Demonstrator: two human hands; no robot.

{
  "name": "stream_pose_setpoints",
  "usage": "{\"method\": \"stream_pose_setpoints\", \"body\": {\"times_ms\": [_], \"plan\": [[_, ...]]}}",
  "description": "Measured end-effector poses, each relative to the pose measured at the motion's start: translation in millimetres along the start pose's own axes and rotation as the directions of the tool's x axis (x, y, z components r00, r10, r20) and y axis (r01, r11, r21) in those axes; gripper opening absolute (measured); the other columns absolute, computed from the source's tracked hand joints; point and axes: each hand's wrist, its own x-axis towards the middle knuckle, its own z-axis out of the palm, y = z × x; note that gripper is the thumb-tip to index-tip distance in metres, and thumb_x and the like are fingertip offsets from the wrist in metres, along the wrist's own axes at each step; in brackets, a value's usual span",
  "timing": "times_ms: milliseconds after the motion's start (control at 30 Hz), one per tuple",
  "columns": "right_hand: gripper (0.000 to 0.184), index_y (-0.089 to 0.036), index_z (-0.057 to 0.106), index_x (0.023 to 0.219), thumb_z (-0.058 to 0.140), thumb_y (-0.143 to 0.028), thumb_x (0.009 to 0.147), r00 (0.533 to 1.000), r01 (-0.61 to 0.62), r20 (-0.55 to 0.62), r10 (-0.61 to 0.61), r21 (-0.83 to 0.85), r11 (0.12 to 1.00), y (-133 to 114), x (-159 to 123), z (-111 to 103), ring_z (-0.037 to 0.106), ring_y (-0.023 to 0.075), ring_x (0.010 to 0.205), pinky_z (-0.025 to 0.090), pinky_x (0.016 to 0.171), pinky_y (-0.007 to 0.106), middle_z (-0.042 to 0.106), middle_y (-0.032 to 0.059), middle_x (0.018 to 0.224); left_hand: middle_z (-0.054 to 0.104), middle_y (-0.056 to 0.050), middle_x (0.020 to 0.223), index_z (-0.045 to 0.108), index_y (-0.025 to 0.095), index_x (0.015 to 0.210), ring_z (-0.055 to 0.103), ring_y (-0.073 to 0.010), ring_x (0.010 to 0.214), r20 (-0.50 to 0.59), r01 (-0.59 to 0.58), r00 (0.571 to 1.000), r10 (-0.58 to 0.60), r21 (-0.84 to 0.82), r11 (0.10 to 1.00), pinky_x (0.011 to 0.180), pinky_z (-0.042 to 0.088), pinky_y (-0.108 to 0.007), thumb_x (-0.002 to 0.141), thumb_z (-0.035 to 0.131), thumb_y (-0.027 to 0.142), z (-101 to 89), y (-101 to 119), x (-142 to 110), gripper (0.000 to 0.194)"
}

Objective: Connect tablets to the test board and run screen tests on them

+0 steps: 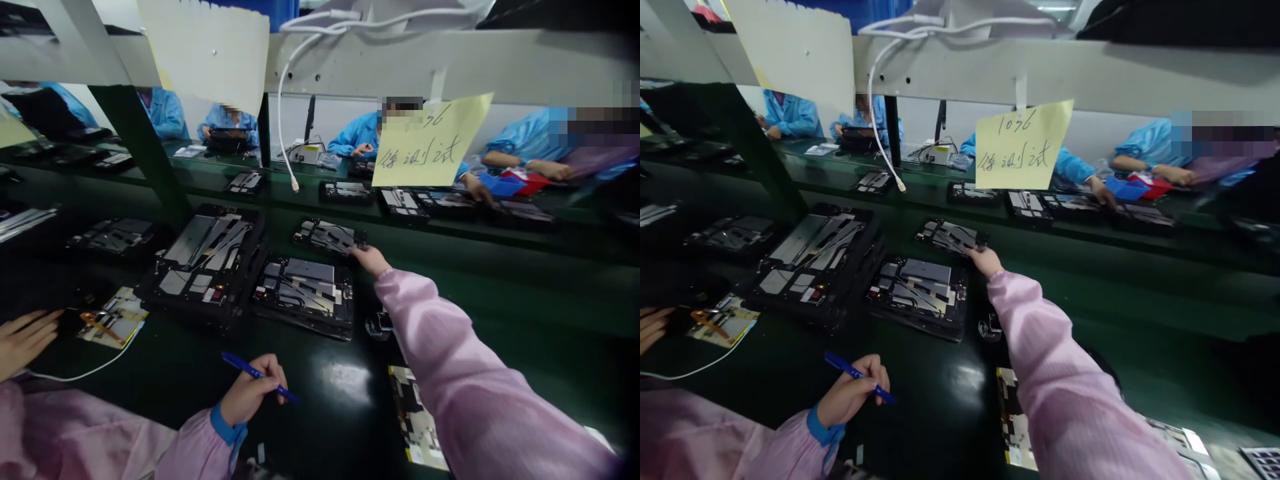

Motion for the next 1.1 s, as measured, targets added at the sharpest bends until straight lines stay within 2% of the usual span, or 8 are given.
{"method": "stream_pose_setpoints", "body": {"times_ms": [100, 167, 400, 667, 867, 967, 1033, 1100], "plan": [[0.034, -0.011, 0.065, 0.082, 0.078, -0.04, 0.069, 0.982, -0.057, 0.181, 0.058, -0.013, 0.998, 2.8, -24.3, 10.1, 0.063, 0.0172, 0.063, 0.052, 0.062, 0.03, 0.065, 0.0039, 0.068, 0.059, 0.0, 0.056, 0.045, 0.016, 0.061, 0.054, -0.0118, 0.05, 0.013, 0.013, 1.0, -0.013, 0.008, 1.0, 0.053, 0.037, -0.024, 0.065, 0.074, 0.034, 1.4, -1.1, -0.6, 0.035], [0.034, -0.011, 0.065, 0.08, 0.081, -0.037, 0.064, 0.972, -0.058, 0.229, 0.056, 0.0, 0.998, 3.6, -39.3, 13.3, 0.06, 0.0159, 0.056, 0.049, 0.054, 0.027, 0.063, 0.0024, 0.061, 0.058, 0.0, 0.056, 0.045, 0.016, 0.061, 0.054, -0.0115, 0.049, 0.021, 0.012, 1.0, -0.012, 0.014, 1.0, 0.053, 0.037, -0.024, 0.064, 0.073, 0.033, 1.9, -1.8, -1.2, 0.033], [0.017, -0.013, 0.06, 0.082, 0.07, -0.026, 0.08, 0.992, -0.024, 0.127, 0.012, 0.096, 0.995, -0.8, -64.5, 8.1, 0.055, 0.0086, 0.059, 0.048, 0.059, 0.023, 0.059, -0.0029, 0.068, 0.059, 0.0, 0.057, 0.046, 0.016, 0.061, 0.056, -0.0117, 0.05, -0.042, -0.037, 0.998, 0.038, 0.031, 0.999, 0.053, 0.039, -0.024, 0.065, 0.072, 0.029, 2.8, -0.3, -2.9, 0.029], [0.02, -0.013, 0.06, 0.099, 0.058, -0.031, 0.091, 0.987, -0.125, 0.132, 0.09, 0.294, 0.947, -19.0, -79.0, 5.1, 0.06, 0.0112, 0.075, 0.053, 0.065, 0.027, 0.061, 0.0024, 0.092, 0.058, 0.001, 0.06, 0.049, 0.015, 0.061, 0.057, -0.011, 0.052, -0.117, -0.113, 0.987, 0.114, 0.018, 0.993, 0.056, 0.043, -0.024, 0.065, 0.073, 0.03, 1.3, -1.2, -5.1, 0.029], [0.016, -0.015, 0.056, 0.083, 0.067, -0.026, 0.083, 0.987, -0.1, 0.158, 0.014, 0.553, 0.827, -31.3, -109.3, -0.4, 0.055, 0.0085, 0.055, 0.048, 0.052, 0.022, 0.057, -0.0038, 0.067, 0.06, 0.001, 0.061, 0.053, 0.015, 0.069, 0.06, -0.0125, 0.055, -0.194, -0.206, 0.959, 0.207, 0.024, 0.978, 0.057, 0.046, -0.026, 0.068, 0.074, 0.039, -1.6, -3.5, -2.8, 0.032], [0.028, -0.018, 0.054, 0.077, 0.078, -0.027, 0.067, 0.989, -0.056, 0.138, -0.046, 0.652, 0.757, -25.6, -134.5, -14.0, 0.053, 0.0099, 0.048, 0.045, 0.046, 0.022, 0.056, -0.0057, 0.057, 0.069, -0.005, 0.07, 0.056, 0.016, 0.082, 0.065, -0.0177, 0.063, -0.235, -0.342, 0.9, 0.367, 0.14, 0.929, 0.065, 0.05, -0.033, 0.076, 0.065, 0.052, -3.3, -7.6, -8.2, 0.038], [0.035, -0.019, 0.056, 0.079, 0.082, -0.031, 0.059, 0.989, -0.026, 0.12, -0.081, 0.696, 0.718, -14.8, -155.2, -29.2, 0.054, 0.0103, 0.049, 0.045, 0.046, 0.022, 0.058, -0.005, 0.059, 0.072, -0.008, 0.08, 0.058, 0.016, 0.083, 0.067, -0.0194, 0.069, -0.254, -0.473, 0.8, 0.544, 0.293, 0.831, 0.071, 0.051, -0.035, 0.08, 0.059, 0.055, -6.4, -11.9, -17.5, 0.039], [0.041, -0.019, 0.058, 0.081, 0.084, -0.035, 0.053, 0.988, -0.014, 0.119, -0.103, 0.718, 0.696, 0.4, -178.4, -43.8, 0.056, 0.0104, 0.05, 0.045, 0.046, 0.021, 0.061, -0.0036, 0.063, 0.072, -0.009, 0.087, 0.058, 0.017, 0.08, 0.066, -0.0199, 0.078, -0.263, -0.576, 0.659, 0.705, 0.428, 0.697, 0.073, 0.05, -0.034, 0.082, 0.058, 0.051, -11.0, -15.7, -29.9, 0.034]]}}
